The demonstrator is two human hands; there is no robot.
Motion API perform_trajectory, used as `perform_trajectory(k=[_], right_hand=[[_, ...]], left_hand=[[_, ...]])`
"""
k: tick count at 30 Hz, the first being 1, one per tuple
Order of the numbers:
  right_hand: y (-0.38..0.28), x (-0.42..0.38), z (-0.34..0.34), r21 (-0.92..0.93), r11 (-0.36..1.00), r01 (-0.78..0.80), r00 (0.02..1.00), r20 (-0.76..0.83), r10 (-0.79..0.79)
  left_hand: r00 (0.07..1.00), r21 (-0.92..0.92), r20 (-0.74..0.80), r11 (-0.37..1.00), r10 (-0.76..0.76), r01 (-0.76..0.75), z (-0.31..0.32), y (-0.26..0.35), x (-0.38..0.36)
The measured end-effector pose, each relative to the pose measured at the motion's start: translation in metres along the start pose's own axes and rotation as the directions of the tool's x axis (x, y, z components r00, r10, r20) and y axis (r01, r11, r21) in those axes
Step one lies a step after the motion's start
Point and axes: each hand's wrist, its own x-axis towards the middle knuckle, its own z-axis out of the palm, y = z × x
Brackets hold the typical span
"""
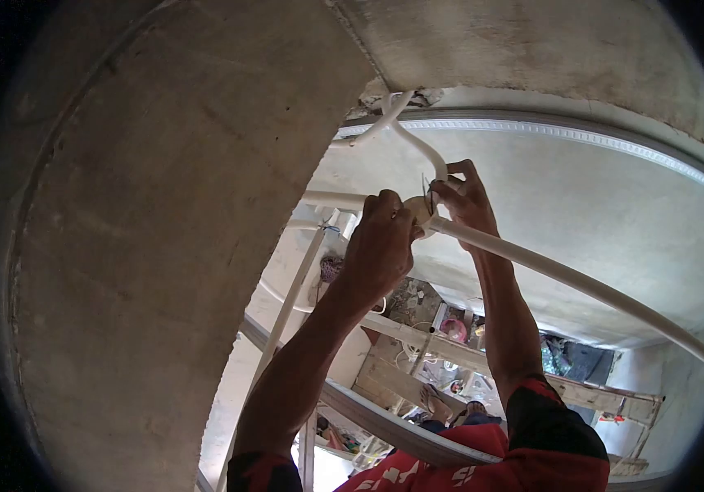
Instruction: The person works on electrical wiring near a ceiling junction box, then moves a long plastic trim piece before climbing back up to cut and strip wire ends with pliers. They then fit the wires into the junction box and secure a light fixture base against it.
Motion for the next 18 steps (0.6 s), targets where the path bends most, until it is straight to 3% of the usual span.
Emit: perform_trajectory(k=[1,2,5,9,14,18], right_hand=[[-0.002,0.000,0.000,-0.070,0.996,0.047,0.999,0.008,-0.047],[-0.005,0.000,-0.001,0.093,0.994,-0.063,0.998,0.009,0.063],[-0.016,-0.004,0.005,0.203,0.971,-0.126,0.991,-0.013,0.132],[-0.009,0.003,-0.004,0.196,0.968,-0.153,0.987,-0.019,0.160],[-0.015,0.014,-0.015,-0.024,0.984,-0.178,0.984,0.009,0.178],[-0.021,0.022,-0.014,-0.005,0.976,-0.218,0.974,0.069,0.218]], left_hand=[[1.000,0.000,-0.008,1.000,-0.012,0.012,0.002,0.000,-0.001],[1.000,0.016,-0.006,1.000,-0.004,0.004,0.003,-0.001,-0.001],[1.000,-0.001,0.021,1.000,-0.024,0.024,0.004,0.002,0.001],[1.000,0.000,0.013,1.000,-0.028,0.028,0.005,0.001,0.001],[0.996,0.042,-0.062,0.997,0.063,-0.061,0.017,-0.003,-0.002],[0.993,0.126,-0.060,0.988,0.102,-0.094,0.019,0.001,-0.003]])
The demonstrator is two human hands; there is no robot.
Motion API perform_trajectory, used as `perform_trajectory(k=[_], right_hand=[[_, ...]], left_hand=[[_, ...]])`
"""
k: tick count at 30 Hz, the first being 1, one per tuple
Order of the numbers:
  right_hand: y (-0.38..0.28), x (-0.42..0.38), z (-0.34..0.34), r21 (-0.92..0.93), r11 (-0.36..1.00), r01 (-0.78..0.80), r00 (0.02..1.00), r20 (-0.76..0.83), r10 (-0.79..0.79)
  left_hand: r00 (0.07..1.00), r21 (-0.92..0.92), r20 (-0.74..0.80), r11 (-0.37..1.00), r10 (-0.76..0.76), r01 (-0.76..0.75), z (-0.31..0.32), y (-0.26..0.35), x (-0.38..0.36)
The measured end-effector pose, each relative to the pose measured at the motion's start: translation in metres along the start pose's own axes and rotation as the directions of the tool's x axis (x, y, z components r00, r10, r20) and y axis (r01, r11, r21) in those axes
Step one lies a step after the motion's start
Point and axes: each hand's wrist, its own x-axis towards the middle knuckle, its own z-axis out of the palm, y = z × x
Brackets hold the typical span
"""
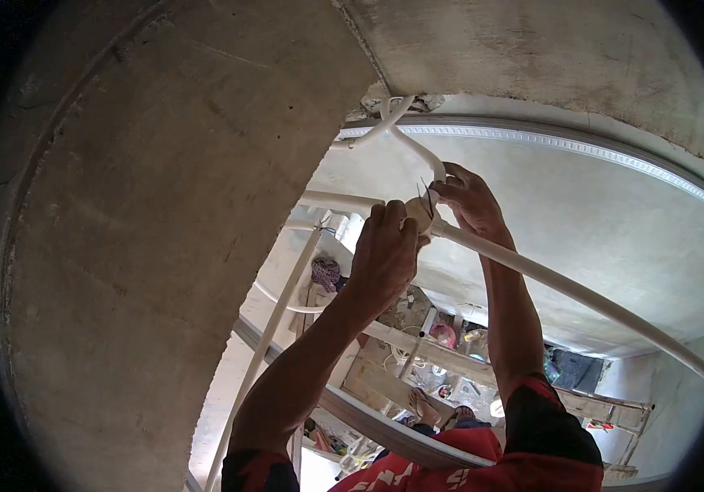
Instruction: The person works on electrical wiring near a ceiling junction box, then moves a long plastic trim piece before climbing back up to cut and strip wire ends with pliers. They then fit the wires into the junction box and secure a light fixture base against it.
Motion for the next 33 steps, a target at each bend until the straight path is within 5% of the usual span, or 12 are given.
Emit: perform_trajectory(k=[8,19,23,26,29,33], right_hand=[[0.000,0.007,-0.011,0.148,0.989,-0.008,0.982,0.188,-0.021],[0.029,0.014,-0.003,0.416,0.908,0.049,0.972,0.189,-0.140],[0.008,0.014,-0.010,0.302,0.953,0.016,0.975,0.208,-0.082],[-0.011,0.014,-0.010,-0.070,0.997,-0.023,0.994,0.107,0.030],[-0.025,0.017,-0.002,-0.247,0.969,0.004,0.998,0.063,0.012],[-0.025,0.023,-0.011,-0.318,0.948,0.005,0.995,0.098,0.028]], left_hand=[[1.000,-0.045,-0.010,0.999,-0.006,0.006,0.000,-0.003,0.005],[0.999,-0.137,0.000,0.989,-0.047,0.047,-0.004,-0.009,0.011],[0.999,-0.147,-0.032,0.989,-0.032,0.027,0.001,-0.010,0.007],[0.999,-0.085,-0.020,0.996,-0.030,0.029,0.005,-0.011,0.009],[0.999,-0.087,-0.044,0.996,0.006,-0.010,0.002,-0.010,0.012],[1.000,-0.082,-0.008,0.996,0.019,-0.020,-0.001,-0.012,0.013]])
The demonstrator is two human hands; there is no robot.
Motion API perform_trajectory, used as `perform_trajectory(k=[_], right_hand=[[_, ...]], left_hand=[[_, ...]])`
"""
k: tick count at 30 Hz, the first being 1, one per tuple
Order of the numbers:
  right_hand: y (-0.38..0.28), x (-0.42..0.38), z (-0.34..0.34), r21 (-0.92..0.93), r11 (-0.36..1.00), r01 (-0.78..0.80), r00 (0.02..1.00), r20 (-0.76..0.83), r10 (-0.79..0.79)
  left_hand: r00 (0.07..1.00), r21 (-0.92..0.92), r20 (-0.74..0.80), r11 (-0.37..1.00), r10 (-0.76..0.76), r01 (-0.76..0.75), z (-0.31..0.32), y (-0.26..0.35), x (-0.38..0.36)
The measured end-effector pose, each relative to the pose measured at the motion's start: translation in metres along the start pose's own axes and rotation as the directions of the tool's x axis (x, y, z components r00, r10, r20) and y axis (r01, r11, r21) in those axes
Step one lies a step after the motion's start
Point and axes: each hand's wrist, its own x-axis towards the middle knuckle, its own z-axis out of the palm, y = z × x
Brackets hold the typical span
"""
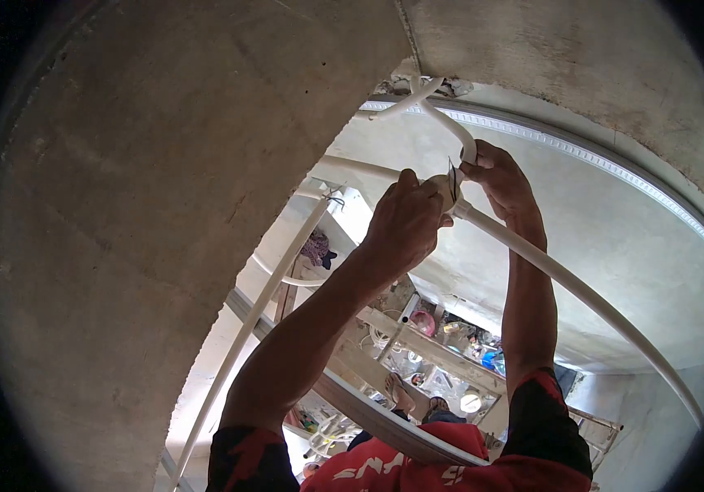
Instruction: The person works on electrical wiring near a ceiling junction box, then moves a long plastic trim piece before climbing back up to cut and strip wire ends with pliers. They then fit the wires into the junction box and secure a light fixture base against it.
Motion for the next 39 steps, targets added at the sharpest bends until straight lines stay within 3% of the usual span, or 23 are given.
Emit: perform_trajectory(k=[6,12,14,18,22,24,25,27,28,31,36,39], right_hand=[[-0.012,0.003,0.001,-0.158,0.987,0.017,1.000,-0.004,-0.017],[0.005,0.009,-0.012,-0.021,1.000,0.022,0.992,0.126,-0.019],[0.003,0.008,-0.013,0.151,0.988,0.000,0.967,0.251,-0.038],[0.007,0.013,-0.023,0.152,0.988,-0.014,0.939,0.342,-0.039],[0.002,0.009,-0.026,0.199,0.980,-0.027,0.940,0.338,-0.043],[0.000,0.006,-0.031,0.309,0.946,-0.101,0.941,0.338,-0.010],[0.001,0.008,-0.030,0.308,0.946,-0.099,0.942,0.335,-0.010],[0.006,0.018,-0.025,0.195,0.964,-0.181,0.983,0.074,0.169],[0.006,0.022,-0.023,0.200,0.964,-0.175,0.984,0.064,0.165],[0.002,0.022,-0.014,-0.181,0.982,-0.058,0.994,-0.106,0.039],[-0.013,0.016,-0.013,-0.224,0.973,-0.060,0.997,-0.062,0.047],[-0.012,0.014,-0.013,-0.150,0.985,-0.087,0.996,-0.039,0.082]], left_hand=[[0.999,-0.045,-0.037,0.999,0.021,-0.022,0.004,-0.004,0.004],[1.000,-0.018,-0.013,1.000,0.013,-0.013,0.003,-0.005,0.004],[1.000,-0.011,-0.015,1.000,-0.002,0.002,0.004,-0.005,0.004],[0.999,-0.029,-0.024,0.999,-0.027,0.026,0.005,-0.004,0.007],[0.999,-0.036,-0.043,0.999,-0.013,0.011,0.005,-0.001,0.014],[0.998,-0.023,-0.004,0.998,-0.055,0.055,0.002,0.001,0.020],[0.999,-0.025,-0.003,0.998,-0.052,0.052,0.004,0.001,0.021],[0.998,-0.040,0.015,0.998,-0.057,0.058,0.009,0.002,0.022],[0.999,-0.041,0.020,0.998,-0.046,0.047,0.008,0.002,0.023],[0.994,-0.003,0.074,0.997,-0.076,0.076,0.007,0.003,0.024],[0.986,-0.092,0.099,0.985,-0.137,0.146,0.007,0.005,0.024],[0.985,-0.198,0.162,0.975,-0.065,0.097,-0.005,-0.004,0.025]])
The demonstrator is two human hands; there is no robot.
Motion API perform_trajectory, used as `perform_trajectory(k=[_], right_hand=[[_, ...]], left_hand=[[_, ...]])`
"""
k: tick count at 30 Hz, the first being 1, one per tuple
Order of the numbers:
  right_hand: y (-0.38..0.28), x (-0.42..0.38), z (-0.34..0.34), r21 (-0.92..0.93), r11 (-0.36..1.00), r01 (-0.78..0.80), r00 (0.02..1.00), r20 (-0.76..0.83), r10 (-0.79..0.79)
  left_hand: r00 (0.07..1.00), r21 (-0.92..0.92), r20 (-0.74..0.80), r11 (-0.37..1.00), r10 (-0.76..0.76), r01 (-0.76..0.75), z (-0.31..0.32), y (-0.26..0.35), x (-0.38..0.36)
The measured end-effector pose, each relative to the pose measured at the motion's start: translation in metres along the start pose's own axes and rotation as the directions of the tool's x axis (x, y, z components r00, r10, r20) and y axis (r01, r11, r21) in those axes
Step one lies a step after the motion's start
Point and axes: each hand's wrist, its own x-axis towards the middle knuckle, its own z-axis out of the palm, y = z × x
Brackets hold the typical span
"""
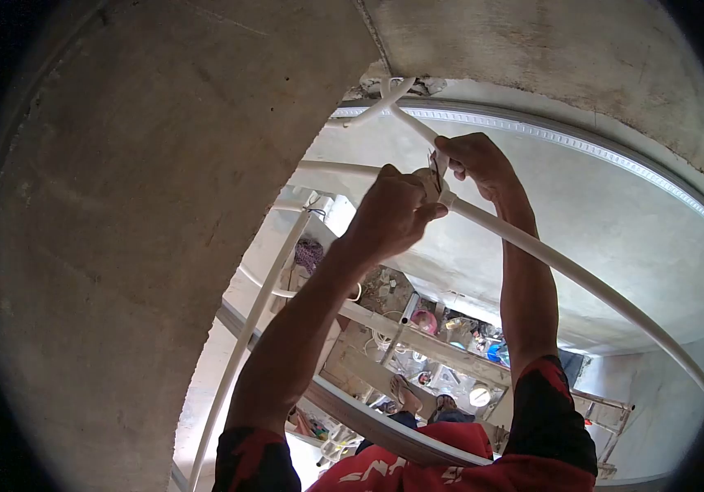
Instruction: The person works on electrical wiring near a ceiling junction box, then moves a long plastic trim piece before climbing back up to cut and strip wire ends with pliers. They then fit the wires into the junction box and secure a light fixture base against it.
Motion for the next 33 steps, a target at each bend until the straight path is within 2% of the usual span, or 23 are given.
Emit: perform_trajectory(k=[1,3,4,5,7,12,14,18,20,22,23,24,25,28,30,31,33], right_hand=[[0.003,0.000,0.002,0.003,1.000,-0.019,1.000,-0.017,0.019],[0.007,0.001,0.003,0.011,0.999,-0.035,0.999,-0.035,0.035],[0.007,0.001,0.004,0.017,1.000,-0.009,0.999,-0.033,0.009],[0.005,0.001,0.004,0.021,1.000,0.019,0.999,-0.029,-0.018],[-0.004,-0.003,0.007,-0.024,1.000,-0.004,0.999,-0.046,0.003],[-0.006,-0.004,0.007,-0.078,0.997,-0.020,0.998,-0.069,0.014],[-0.007,-0.005,0.009,-0.102,0.993,-0.051,0.995,-0.086,0.043],[-0.004,-0.006,0.010,-0.189,0.982,-0.020,0.992,-0.129,-0.005],[0.001,-0.004,0.013,-0.220,0.976,0.004,0.988,-0.150,-0.038],[-0.002,-0.005,0.015,-0.255,0.967,0.026,0.983,-0.167,-0.070],[-0.007,-0.008,0.016,-0.336,0.941,0.032,0.979,-0.181,-0.098],[-0.011,-0.010,0.018,-0.416,0.909,0.037,0.973,-0.191,-0.127],[-0.011,-0.009,0.018,-0.415,0.909,0.036,0.973,-0.193,-0.126],[-0.008,-0.008,0.017,-0.334,0.942,-0.033,0.980,-0.195,-0.035],[0.000,-0.008,0.016,0.082,0.996,-0.029,0.997,-0.070,0.035],[0.002,-0.007,0.017,0.084,0.996,-0.027,0.997,-0.070,0.033],[0.006,-0.007,0.018,0.320,0.944,-0.084,0.996,-0.001,0.089]], left_hand=[[0.998,-0.022,0.064,0.999,0.024,-0.023,-0.007,-0.008,0.004],[0.993,-0.188,-0.096,0.981,-0.065,0.047,-0.011,-0.018,0.004],[0.991,-0.214,-0.034,0.969,-0.131,0.120,-0.022,-0.016,0.006],[0.991,-0.212,-0.034,0.970,-0.129,0.119,-0.021,-0.018,0.008],[0.996,-0.095,-0.078,0.995,0.034,-0.042,-0.018,-0.022,0.012],[0.999,-0.010,-0.008,0.999,0.048,-0.048,-0.017,-0.015,0.029],[0.986,0.257,-0.089,0.960,0.141,-0.114,-0.011,-0.014,0.033],[0.967,0.320,-0.144,0.934,0.211,-0.157,-0.002,-0.012,0.027],[0.929,0.306,-0.255,0.934,0.269,-0.187,0.008,-0.015,0.022],[0.914,0.333,-0.295,0.927,0.277,-0.173,0.015,-0.015,0.019],[0.899,0.360,-0.336,0.920,0.280,-0.152,0.016,-0.014,0.019],[0.899,0.361,-0.335,0.920,0.282,-0.154,0.017,-0.014,0.018],[0.908,0.345,-0.329,0.928,0.261,-0.142,0.018,-0.013,0.017],[0.917,0.317,-0.317,0.938,0.244,-0.140,0.016,-0.011,0.020],[0.916,0.308,-0.315,0.940,0.248,-0.148,0.013,-0.009,0.022],[0.925,0.286,-0.303,0.947,0.231,-0.143,0.012,-0.008,0.022],[0.933,0.266,-0.288,0.954,0.214,-0.137,0.013,-0.007,0.020]])
